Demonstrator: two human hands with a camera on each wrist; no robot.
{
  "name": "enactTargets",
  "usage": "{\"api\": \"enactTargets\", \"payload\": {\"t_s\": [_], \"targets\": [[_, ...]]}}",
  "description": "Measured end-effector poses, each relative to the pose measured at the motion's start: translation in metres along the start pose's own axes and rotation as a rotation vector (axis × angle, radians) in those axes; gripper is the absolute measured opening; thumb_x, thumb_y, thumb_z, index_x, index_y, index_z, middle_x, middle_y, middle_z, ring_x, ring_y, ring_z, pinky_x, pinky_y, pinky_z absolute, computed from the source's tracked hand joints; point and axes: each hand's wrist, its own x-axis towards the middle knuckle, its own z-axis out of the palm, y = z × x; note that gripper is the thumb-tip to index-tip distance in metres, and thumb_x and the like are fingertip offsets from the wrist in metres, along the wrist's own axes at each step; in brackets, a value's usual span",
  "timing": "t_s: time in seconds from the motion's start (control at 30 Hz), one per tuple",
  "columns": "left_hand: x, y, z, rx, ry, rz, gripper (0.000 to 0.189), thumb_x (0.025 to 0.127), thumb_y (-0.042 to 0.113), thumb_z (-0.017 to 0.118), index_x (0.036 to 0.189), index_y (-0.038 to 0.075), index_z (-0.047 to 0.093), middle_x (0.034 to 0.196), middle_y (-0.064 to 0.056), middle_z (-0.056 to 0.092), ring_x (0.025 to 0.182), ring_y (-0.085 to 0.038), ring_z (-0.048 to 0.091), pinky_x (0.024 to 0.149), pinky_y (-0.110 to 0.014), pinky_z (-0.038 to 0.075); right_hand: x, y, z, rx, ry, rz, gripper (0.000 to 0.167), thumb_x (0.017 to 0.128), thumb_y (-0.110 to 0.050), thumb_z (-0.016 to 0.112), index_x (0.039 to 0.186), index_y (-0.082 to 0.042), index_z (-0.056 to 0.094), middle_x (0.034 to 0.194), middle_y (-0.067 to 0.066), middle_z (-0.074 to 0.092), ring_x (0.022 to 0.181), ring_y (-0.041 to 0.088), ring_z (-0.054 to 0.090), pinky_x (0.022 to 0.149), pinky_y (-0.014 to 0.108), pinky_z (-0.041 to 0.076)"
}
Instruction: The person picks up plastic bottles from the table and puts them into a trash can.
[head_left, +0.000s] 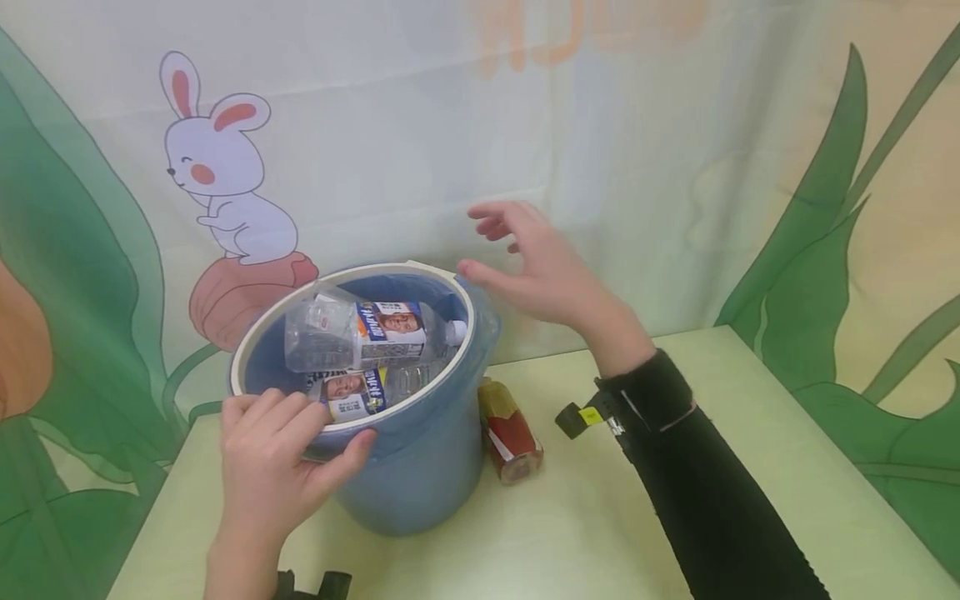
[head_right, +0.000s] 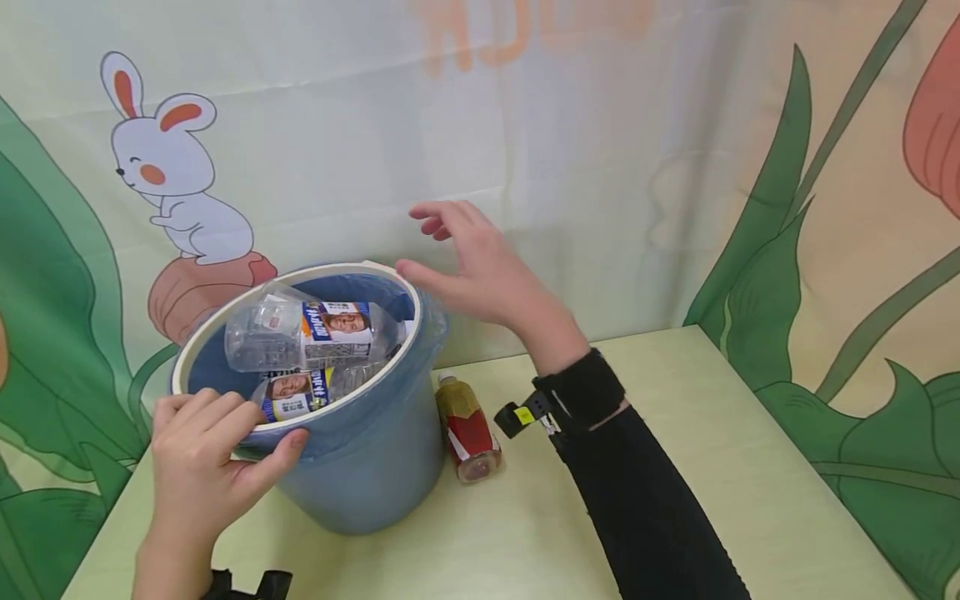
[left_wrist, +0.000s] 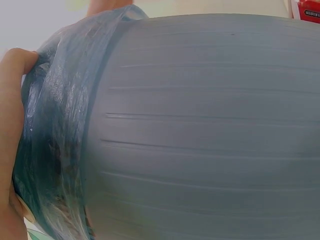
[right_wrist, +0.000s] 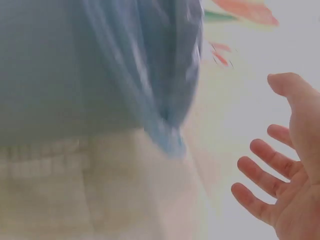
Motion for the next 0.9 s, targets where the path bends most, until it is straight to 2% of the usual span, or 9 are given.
{"api": "enactTargets", "payload": {"t_s": [0.13, 0.23, 0.37, 0.5, 0.7, 0.9], "targets": [[0.0, 0.0, 0.001, 0.004, 0.01, 0.001, 0.064, 0.102, 0.059, 0.061, 0.063, 0.013, 0.04, 0.059, 0.004, 0.035, 0.053, -0.023, 0.037, 0.069, -0.05, 0.029, -0.028, 0.03, -0.009, 0.072, 0.077, 0.127, 0.064, 0.101, -0.034, 0.078, 0.155, -0.01, 0.053, 0.144, 0.008, 0.062, 0.132, 0.023, 0.06, 0.109, 0.046, 0.051], [-0.001, -0.001, 0.002, 0.007, 0.014, 0.001, 0.065, 0.102, 0.06, 0.061, 0.062, 0.013, 0.04, 0.059, 0.004, 0.035, 0.053, -0.023, 0.036, 0.069, -0.049, 0.028, -0.053, 0.054, -0.002, 0.089, 0.102, 0.209, 0.061, 0.101, -0.031, 0.077, 0.153, -0.009, 0.054, 0.143, 0.01, 0.062, 0.132, 0.028, 0.061, 0.109, 0.051, 0.051], [-0.003, -0.002, 0.004, 0.009, 0.018, 0.0, 0.065, 0.102, 0.06, 0.062, 0.063, 0.014, 0.039, 0.059, 0.005, 0.034, 0.053, -0.023, 0.035, 0.069, -0.049, 0.027, -0.088, 0.084, 0.022, 0.087, 0.075, 0.284, 0.058, 0.102, -0.026, 0.077, 0.151, -0.004, 0.055, 0.142, 0.016, 0.062, 0.131, 0.035, 0.062, 0.107, 0.056, 0.052], [-0.004, -0.003, 0.004, 0.011, 0.019, -0.002, 0.065, 0.101, 0.06, 0.062, 0.062, 0.014, 0.038, 0.059, 0.006, 0.032, 0.052, -0.022, 0.034, 0.069, -0.048, 0.027, -0.113, 0.108, 0.053, 0.071, 0.048, 0.341, 0.057, 0.102, -0.025, 0.077, 0.15, -0.004, 0.055, 0.142, 0.02, 0.062, 0.13, 0.038, 0.063, 0.105, 0.057, 0.054], [-0.004, -0.002, 0.004, 0.012, 0.017, -0.005, 0.065, 0.101, 0.059, 0.062, 0.062, 0.014, 0.037, 0.059, 0.005, 0.032, 0.052, -0.023, 0.035, 0.069, -0.049, 0.027, -0.133, 0.126, 0.081, 0.051, 0.036, 0.397, 0.057, 0.1, -0.026, 0.077, 0.149, -0.004, 0.056, 0.14, 0.022, 0.062, 0.128, 0.04, 0.063, 0.105, 0.058, 0.052], [-0.001, -0.001, 0.003, 0.007, 0.018, 0.0, 0.065, 0.102, 0.059, 0.062, 0.062, 0.014, 0.037, 0.06, 0.006, 0.031, 0.052, -0.023, 0.033, 0.069, -0.048, 0.026, -0.133, 0.124, 0.095, 0.051, -0.016, 0.425, 0.065, 0.097, -0.03, 0.081, 0.15, -0.003, 0.054, 0.142, 0.023, 0.06, 0.131, 0.042, 0.061, 0.108, 0.058, 0.051]]}}
